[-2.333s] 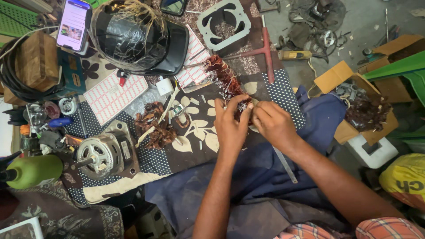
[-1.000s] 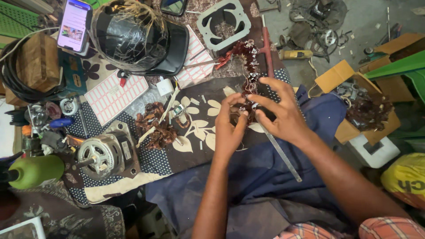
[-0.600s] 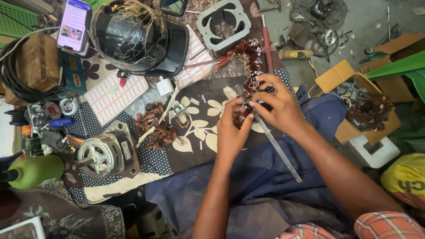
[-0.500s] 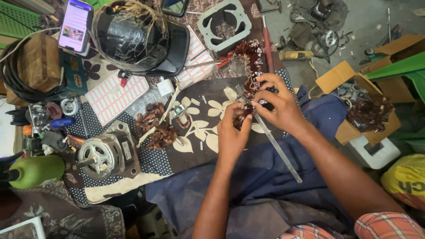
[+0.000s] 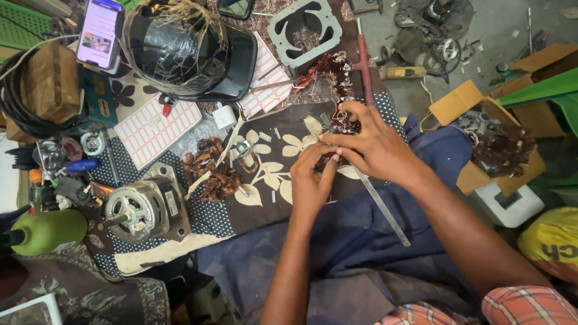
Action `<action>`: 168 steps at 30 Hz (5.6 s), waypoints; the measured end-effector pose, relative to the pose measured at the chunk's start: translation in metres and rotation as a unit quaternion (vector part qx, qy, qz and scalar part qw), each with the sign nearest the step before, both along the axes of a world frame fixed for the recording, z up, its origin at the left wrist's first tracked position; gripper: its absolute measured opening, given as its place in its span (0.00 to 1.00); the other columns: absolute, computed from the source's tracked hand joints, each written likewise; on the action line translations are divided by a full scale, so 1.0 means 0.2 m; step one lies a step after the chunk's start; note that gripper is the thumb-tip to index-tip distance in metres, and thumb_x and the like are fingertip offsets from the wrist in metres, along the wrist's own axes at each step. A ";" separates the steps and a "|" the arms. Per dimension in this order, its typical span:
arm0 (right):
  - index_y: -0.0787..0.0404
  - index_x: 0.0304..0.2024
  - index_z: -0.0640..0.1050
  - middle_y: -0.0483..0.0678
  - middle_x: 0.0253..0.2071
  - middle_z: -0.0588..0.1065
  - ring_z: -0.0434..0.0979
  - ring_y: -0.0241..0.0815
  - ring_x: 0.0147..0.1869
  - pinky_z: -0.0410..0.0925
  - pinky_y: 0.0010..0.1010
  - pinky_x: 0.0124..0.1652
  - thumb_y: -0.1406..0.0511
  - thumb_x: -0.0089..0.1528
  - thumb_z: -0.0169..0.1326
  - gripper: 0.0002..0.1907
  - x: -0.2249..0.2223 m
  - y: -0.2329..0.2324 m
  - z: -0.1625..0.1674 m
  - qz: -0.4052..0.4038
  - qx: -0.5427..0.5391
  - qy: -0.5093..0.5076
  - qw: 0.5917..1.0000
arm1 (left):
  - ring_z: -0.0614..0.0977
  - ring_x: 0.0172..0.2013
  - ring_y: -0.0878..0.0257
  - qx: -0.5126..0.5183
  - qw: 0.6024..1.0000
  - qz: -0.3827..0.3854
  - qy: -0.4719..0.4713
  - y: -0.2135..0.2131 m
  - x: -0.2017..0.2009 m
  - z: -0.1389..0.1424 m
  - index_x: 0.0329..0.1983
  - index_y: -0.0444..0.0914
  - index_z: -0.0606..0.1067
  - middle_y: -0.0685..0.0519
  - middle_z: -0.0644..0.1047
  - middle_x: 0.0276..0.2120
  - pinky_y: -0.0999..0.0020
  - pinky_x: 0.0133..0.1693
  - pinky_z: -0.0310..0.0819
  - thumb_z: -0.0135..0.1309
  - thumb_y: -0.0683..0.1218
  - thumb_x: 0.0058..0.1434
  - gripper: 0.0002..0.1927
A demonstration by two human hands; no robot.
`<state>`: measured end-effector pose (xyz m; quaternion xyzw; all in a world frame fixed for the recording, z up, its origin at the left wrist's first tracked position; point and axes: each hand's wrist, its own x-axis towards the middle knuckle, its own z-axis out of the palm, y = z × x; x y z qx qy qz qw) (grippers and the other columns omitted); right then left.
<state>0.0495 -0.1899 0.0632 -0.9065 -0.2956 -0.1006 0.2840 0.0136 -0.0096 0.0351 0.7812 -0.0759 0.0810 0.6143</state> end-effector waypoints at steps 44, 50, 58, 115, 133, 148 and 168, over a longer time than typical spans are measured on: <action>0.63 0.34 0.80 0.55 0.66 0.69 0.75 0.46 0.60 0.70 0.36 0.57 0.76 0.54 0.61 0.07 0.12 -0.15 -0.24 0.075 0.263 0.123 0.954 | 0.82 0.37 0.69 -0.112 0.991 -0.005 0.079 -0.04 -0.01 -0.17 0.37 0.30 0.69 0.47 0.83 0.43 0.72 0.40 0.79 0.50 0.34 0.65 0.02; 0.64 0.34 0.79 0.55 0.66 0.70 0.75 0.49 0.62 0.71 0.37 0.57 0.75 0.53 0.63 0.08 0.12 -0.13 -0.21 0.077 0.238 0.081 0.965 | 0.81 0.37 0.67 -0.102 0.992 0.003 0.078 -0.04 0.00 -0.10 0.37 0.31 0.69 0.47 0.82 0.40 0.72 0.39 0.78 0.50 0.33 0.63 0.02; 0.64 0.40 0.80 0.54 0.67 0.70 0.78 0.48 0.59 0.73 0.38 0.56 0.74 0.54 0.65 0.11 0.07 -0.10 -0.17 0.044 0.189 0.063 0.979 | 0.81 0.39 0.45 0.143 0.990 0.021 0.007 -0.07 0.05 0.03 0.42 0.35 0.74 0.42 0.79 0.36 0.55 0.41 0.74 0.55 0.38 0.59 0.08; 0.59 0.38 0.82 0.48 0.32 0.77 0.79 0.51 0.36 0.71 0.40 0.36 0.69 0.56 0.64 0.08 -0.08 0.02 -0.23 0.064 0.068 0.044 0.995 | 0.77 0.52 0.51 0.112 0.979 0.039 -0.166 0.07 -0.08 -0.11 0.39 0.40 0.70 0.53 0.80 0.42 0.53 0.57 0.65 0.65 0.37 0.52 0.16; 0.68 0.44 0.79 0.52 0.45 0.81 0.84 0.40 0.46 0.77 0.33 0.48 0.72 0.69 0.51 0.06 -0.10 -0.02 -0.30 -0.016 0.413 0.279 0.867 | 0.78 0.35 0.69 -0.256 0.946 -0.006 0.199 0.08 -0.03 -0.26 0.49 0.31 0.77 0.51 0.80 0.38 0.73 0.38 0.73 0.64 0.41 0.62 0.15; 0.67 0.38 0.80 0.54 0.56 0.74 0.76 0.42 0.61 0.72 0.36 0.59 0.70 0.65 0.58 0.03 -0.11 0.01 -0.25 0.077 0.378 0.237 0.892 | 0.80 0.43 0.63 -0.506 0.835 -0.029 0.214 0.00 -0.03 -0.31 0.54 0.33 0.73 0.50 0.79 0.46 0.68 0.44 0.75 0.54 0.37 0.69 0.11; 0.63 0.38 0.83 0.49 0.39 0.75 0.76 0.48 0.44 0.69 0.35 0.43 0.71 0.54 0.65 0.09 -0.11 0.03 -0.10 0.086 0.200 0.068 0.974 | 0.80 0.46 0.62 -0.473 0.845 -0.043 0.244 0.01 -0.05 -0.32 0.58 0.33 0.73 0.49 0.78 0.46 0.65 0.48 0.78 0.50 0.40 0.71 0.13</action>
